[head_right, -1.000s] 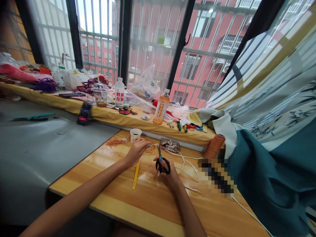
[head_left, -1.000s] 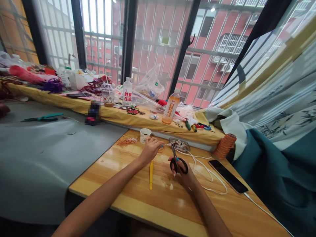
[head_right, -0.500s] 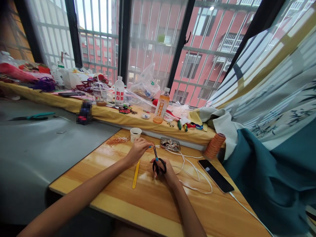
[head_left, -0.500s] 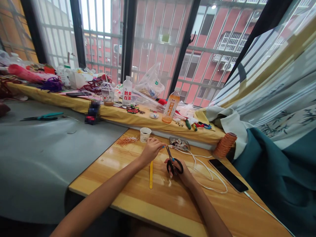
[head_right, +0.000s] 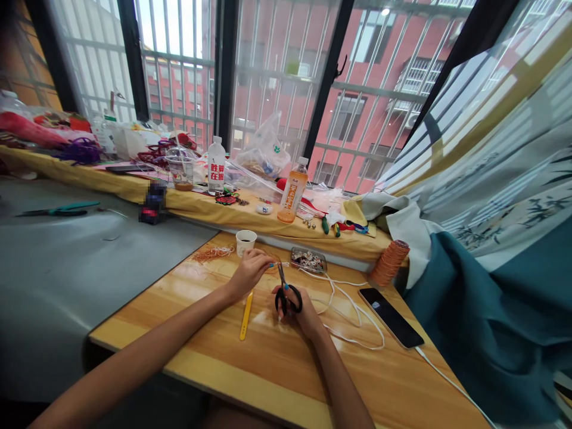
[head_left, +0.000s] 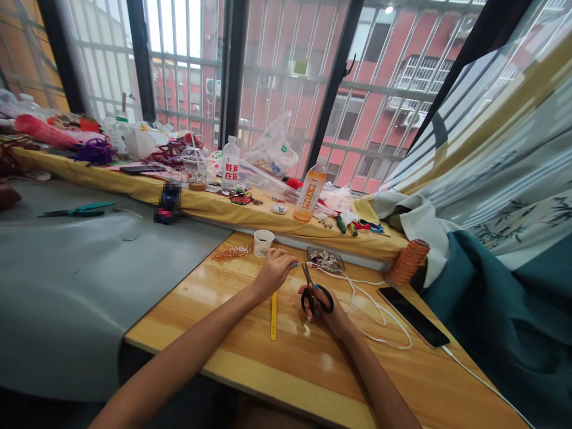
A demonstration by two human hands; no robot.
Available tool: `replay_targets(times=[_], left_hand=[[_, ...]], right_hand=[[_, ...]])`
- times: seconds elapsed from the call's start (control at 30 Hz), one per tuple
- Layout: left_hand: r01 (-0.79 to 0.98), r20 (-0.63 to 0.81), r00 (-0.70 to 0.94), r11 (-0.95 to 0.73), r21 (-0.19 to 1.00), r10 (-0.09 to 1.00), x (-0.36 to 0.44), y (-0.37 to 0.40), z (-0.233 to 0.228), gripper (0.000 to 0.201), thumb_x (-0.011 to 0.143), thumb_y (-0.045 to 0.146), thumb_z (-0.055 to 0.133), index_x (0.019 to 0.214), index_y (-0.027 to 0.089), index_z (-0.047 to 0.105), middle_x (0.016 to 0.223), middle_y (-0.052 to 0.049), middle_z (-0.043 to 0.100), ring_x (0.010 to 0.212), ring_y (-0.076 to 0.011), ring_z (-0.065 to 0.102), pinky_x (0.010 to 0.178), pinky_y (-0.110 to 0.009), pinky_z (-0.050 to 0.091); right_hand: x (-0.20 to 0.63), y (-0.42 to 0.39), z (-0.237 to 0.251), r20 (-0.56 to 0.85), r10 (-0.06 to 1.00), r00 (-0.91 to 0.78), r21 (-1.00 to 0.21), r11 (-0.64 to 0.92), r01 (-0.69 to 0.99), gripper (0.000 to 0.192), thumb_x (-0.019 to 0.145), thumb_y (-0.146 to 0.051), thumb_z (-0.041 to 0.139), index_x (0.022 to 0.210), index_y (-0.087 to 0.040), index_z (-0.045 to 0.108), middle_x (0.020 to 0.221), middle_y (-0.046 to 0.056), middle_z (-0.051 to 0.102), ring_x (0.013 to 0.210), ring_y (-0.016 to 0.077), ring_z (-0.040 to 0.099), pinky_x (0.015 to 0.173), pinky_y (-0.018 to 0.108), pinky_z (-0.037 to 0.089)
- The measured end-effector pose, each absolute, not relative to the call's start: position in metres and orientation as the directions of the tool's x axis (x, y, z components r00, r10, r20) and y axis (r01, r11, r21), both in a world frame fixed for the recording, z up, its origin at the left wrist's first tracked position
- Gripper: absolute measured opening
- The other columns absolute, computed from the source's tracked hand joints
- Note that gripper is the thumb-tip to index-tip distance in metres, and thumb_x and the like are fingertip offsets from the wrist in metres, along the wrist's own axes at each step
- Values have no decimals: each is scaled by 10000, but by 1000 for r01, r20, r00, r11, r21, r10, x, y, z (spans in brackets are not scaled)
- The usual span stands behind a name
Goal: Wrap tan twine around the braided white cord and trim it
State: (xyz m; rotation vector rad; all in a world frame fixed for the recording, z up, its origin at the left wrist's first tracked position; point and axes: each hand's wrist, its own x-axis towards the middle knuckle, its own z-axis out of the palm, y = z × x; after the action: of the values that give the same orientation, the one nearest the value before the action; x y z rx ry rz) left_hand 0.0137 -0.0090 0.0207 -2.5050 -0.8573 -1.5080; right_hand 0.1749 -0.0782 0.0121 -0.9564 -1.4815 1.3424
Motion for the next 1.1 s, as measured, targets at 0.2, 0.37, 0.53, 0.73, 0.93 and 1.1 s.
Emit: replay_targets(times=[0.2,0.37,0.53,0.73,0.93,1.1], left_hand=[[517,848,378,-844,140,372,13,-10,20,162,845,222,390,871,177,543,806,-14,626,847,-141,495,783,-321,287],[556,845,442,-831,6,302,10,-10,19,177,844,193,380,905,181,546,848,-29,618,903,-155,479,810,-335,276],[574,838,490,-812,-103,240,7,-11,19,199,849,173,363,933,176,543,885,-37,611,938,-154,471,835,-343,257],[583,835,520,-790,-191,181,5,-11,19,190,855,181,358,916,174,538,888,-25,614,957,-149,469,862,-347,231],[592,857,490,-783,-192,160,5,-13,22,180,852,176,366,884,172,544,883,-24,614,953,-150,474,857,-338,235],[588,875,446,-799,-125,191,6,-15,24,168,852,186,373,863,172,540,856,-18,616,937,-146,477,846,-331,236]], right_hand=[[173,-79,14,120,945,-304,-993,119,-22,398,757,-493,432,837,-123,556,534,-17,509,408,73,451,410,200,277],[170,-80,16,76,945,-318,-993,42,-111,414,715,-534,464,801,-140,559,530,-18,511,405,76,449,420,209,290],[167,-82,18,12,929,-369,-965,-86,-247,431,692,-553,486,784,-141,574,562,-9,532,430,80,473,455,212,329],[166,-86,25,-22,894,-447,-915,-198,-351,474,694,-576,466,795,-130,591,593,12,542,495,104,504,504,225,348],[170,-86,27,-24,860,-509,-885,-256,-389,538,711,-614,393,827,-125,586,624,25,531,542,122,507,553,248,346],[169,-85,24,-37,839,-544,-898,-266,-351,542,698,-634,386,838,-141,563,634,23,528,550,125,505,563,247,344]])
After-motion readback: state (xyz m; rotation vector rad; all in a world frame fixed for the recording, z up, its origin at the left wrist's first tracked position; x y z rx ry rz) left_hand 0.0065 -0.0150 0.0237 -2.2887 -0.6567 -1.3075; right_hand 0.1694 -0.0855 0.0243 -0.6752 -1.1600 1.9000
